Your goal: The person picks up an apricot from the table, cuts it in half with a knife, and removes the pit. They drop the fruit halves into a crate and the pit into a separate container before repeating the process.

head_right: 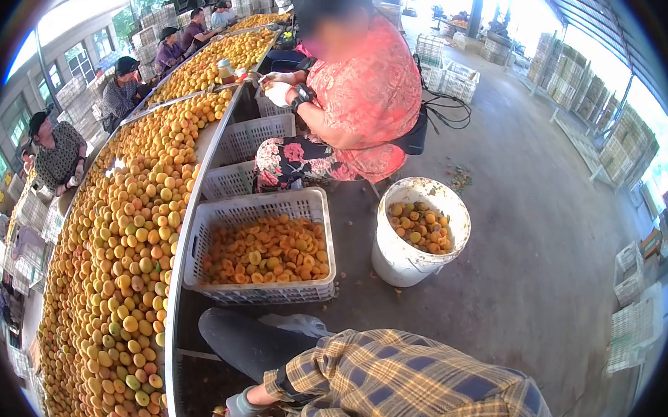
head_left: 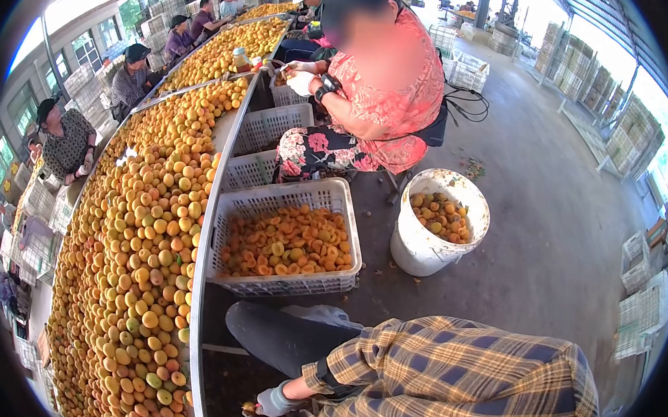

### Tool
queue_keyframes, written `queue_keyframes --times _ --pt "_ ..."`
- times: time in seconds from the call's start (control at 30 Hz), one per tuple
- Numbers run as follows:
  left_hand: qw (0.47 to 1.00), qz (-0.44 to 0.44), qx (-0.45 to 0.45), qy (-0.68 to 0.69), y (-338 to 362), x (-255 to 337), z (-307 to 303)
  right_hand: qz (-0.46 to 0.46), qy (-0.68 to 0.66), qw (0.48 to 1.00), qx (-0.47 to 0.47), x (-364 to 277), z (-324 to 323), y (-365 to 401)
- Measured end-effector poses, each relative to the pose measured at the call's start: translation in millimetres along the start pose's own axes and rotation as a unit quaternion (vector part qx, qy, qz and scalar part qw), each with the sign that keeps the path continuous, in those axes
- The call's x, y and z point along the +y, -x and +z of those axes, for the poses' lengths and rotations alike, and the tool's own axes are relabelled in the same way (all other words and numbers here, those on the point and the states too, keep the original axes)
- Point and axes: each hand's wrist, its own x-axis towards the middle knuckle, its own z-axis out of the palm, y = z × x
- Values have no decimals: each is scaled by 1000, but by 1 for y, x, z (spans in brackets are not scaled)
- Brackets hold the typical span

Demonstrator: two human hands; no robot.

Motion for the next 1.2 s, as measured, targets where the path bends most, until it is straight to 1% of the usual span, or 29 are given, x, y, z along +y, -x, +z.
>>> queue_keyframes --times 0.07,0.1,0.13,0.17,0.23,0.3,0.33,0.37,0.4,0.43,0.47,0.5,0.53,0.57,0.63,0.67,0.7,0.73,0.77,0.83,0.87,0.9,0.97,1.0,1.03,1.07,1.1,1.17,1.2 --pt "1000 -5 -8 -9 -2 -4 0 -50 112 992 -15 47 38 -76" --pt "1000 -6 -9 -13 -3 -5 0 -76 169 982 -25 13 14 -38" --pt "1000 -5 -10 -17 -5 -6 -2 10 -2 1000 -23 -17 -11 12" --pt "1000 -3 -9 -22 -7 -8 -3 8 0 1000 -30 -15 -21 26" --pt "999 17 7 -29 -9 -9 -9 -61 54 997 15 -21 -19 36" --pt "996 58 54 -34 -10 -11 -18 -83 100 992 10 -33 -37 51" --pt "991 -29 77 110 -24 -16 -52 -77 108 991 13 -36 -42 54" --pt "984 -78 61 145 -11 -7 -15 -62 137 989 3 -45 -48 60" --pt "981 -72 104 145 -20 -10 -26 -105 171 980 -10 -43 -49 57" --pt "972 -50 124 191 -24 -14 -37 -104 144 984 16 -29 -38 45" --pt "978 -2 109 180 -14 -5 -13 -70 109 991 25 -33 -37 48" --pt "972 -14 122 199 -7 2 5 -104 100 989 29 -26 -32 38" --pt "976 24 132 169 -20 -14 -26 -85 68 994 26 -17 -27 33" --pt "982 37 102 153 -22 -19 -41 -67 44 997 24 -15 -25 31" --pt "978 73 134 145 -17 -7 -16 -72 39 997 -8 -20 -28 32" --pt "975 80 140 152 -14 -1 -9 7 -55 997 -61 -26 -32 37" --pt "978 65 140 142 -11 4 -2 88 -146 979 -111 -30 -36 40" --pt "981 49 138 131 -9 6 1 130 -220 953 -161 -31 -41 40" --pt "979 54 140 135 -9 7 0 130 -215 954 -166 -32 -42 42" --pt "988 88 103 76 -6 10 4 129 -344 905 -213 -33 -45 46" --pt "986 91 122 72 -5 11 9 130 -346 903 -219 -34 -48 47" --pt "986 95 119 72 0 14 7 127 -343 905 -219 -23 -38 38" --pt "990 33 126 56 2 19 3 49 -303 942 -135 12 -22 13" --pt "990 59 113 58 2 25 17 -37 -191 977 -92 2 -28 20" --pt "990 81 97 62 8 30 32 -112 -70 990 -41 -15 -32 30" --pt "989 112 91 23 7 31 38 -63 -82 994 -46 -26 -35 36" --pt "985 146 88 -29 -1 23 19 -142 -34 989 -10 -12 -28 23" --pt "980 177 78 -37 -6 18 10 -97 14 995 4 -28 -29 32" --pt "983 165 73 -13 -10 13 -2 -134 33 990 24 -20 -22 31"
